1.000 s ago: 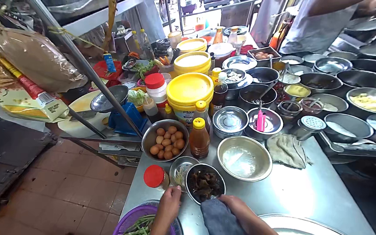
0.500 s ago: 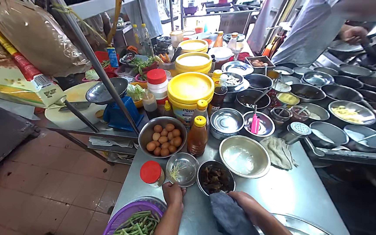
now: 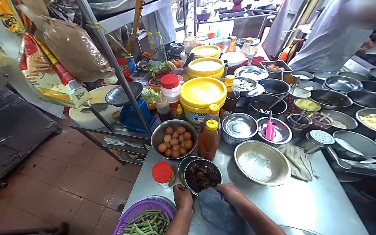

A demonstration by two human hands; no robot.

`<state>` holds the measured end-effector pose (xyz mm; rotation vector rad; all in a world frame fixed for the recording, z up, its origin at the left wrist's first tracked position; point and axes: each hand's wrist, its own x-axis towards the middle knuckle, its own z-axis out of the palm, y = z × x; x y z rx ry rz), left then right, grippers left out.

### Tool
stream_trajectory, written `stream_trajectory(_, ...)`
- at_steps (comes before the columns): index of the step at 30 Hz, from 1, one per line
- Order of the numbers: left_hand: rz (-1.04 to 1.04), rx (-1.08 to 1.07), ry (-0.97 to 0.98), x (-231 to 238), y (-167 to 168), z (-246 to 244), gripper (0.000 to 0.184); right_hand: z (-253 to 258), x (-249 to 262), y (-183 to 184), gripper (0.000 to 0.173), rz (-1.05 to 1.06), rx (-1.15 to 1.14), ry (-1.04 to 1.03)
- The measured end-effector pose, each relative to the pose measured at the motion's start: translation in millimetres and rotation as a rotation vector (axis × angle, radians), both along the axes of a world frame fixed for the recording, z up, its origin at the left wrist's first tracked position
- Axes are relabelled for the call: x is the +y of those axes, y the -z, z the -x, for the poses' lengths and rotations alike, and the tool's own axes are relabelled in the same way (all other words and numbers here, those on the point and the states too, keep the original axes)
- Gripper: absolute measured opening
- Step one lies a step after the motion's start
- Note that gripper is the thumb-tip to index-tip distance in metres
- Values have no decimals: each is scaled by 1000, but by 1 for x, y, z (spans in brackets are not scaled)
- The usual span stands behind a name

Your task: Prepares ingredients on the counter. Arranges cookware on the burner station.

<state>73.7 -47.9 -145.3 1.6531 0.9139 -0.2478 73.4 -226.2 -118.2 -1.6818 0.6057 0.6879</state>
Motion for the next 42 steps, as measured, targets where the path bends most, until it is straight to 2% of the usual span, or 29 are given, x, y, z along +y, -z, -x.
stream_trajectory(3, 110, 29, 6, 7, -2, -2, 25, 5, -5, -1, 24, 22, -25, 31)
stream_trajectory(5, 180, 39, 28, 10, 1, -6, 29, 18, -14, -2, 26, 9, -25, 141)
stream_trajectory(7, 133, 83, 109, 12, 2, -8, 30, 34, -18, -1, 25, -37, -7, 290)
stream_trajectory(9, 45, 152, 211, 14, -4, -11, 40, 44, -19, 3, 24, -108, 18, 405)
stream_trajectory(13, -71, 241, 421, 23, -27, -12, 59, 42, -14, 17, 25, -171, 17, 563)
stream_trajectory(16, -107, 188, 619, 43, -72, 7, 54, 31, -12, 28, 29, -213, 21, 589)
stream_trajectory(19, -227, -48, 707, 96, -111, 38, 40, 25, -13, 33, 30, -242, 21, 592)
stream_trajectory(21, -355, -169, 636, 149, -111, 50, 38, 27, -18, 35, 31, -229, 20, 587)
stream_trajectory(23, -465, -114, 543, 205, -99, 55, 38, 30, -20, 36, 32, -215, 22, 564)
stream_trajectory(24, -463, -30, 506, 229, -91, 56, 40, 31, -21, 35, 34, -221, 22, 545)
stream_trajectory(26, -313, 134, 495, 265, -74, 62, 52, 35, -22, 31, 38, -254, 19, 491)
stream_trajectory(28, -150, 147, 570, 280, -59, 68, 60, 44, -26, 23, 41, -265, -3, 461)
stream_trajectory(32, -20, -19, 728, 286, -29, 59, 54, 83, -31, -4, 38, -201, -55, 486)
stream_trajectory(36, -40, -4, 830, 255, -30, 35, 54, 106, -7, -27, 36, -247, -128, 561)
stream_trajectory(38, -116, -12, 841, 233, -35, 19, 66, 109, 10, -31, 34, -254, -214, 514)
stream_trajectory(42, -380, -296, 822, 176, -50, -15, 101, 110, 34, -17, 31, -170, -293, 313)
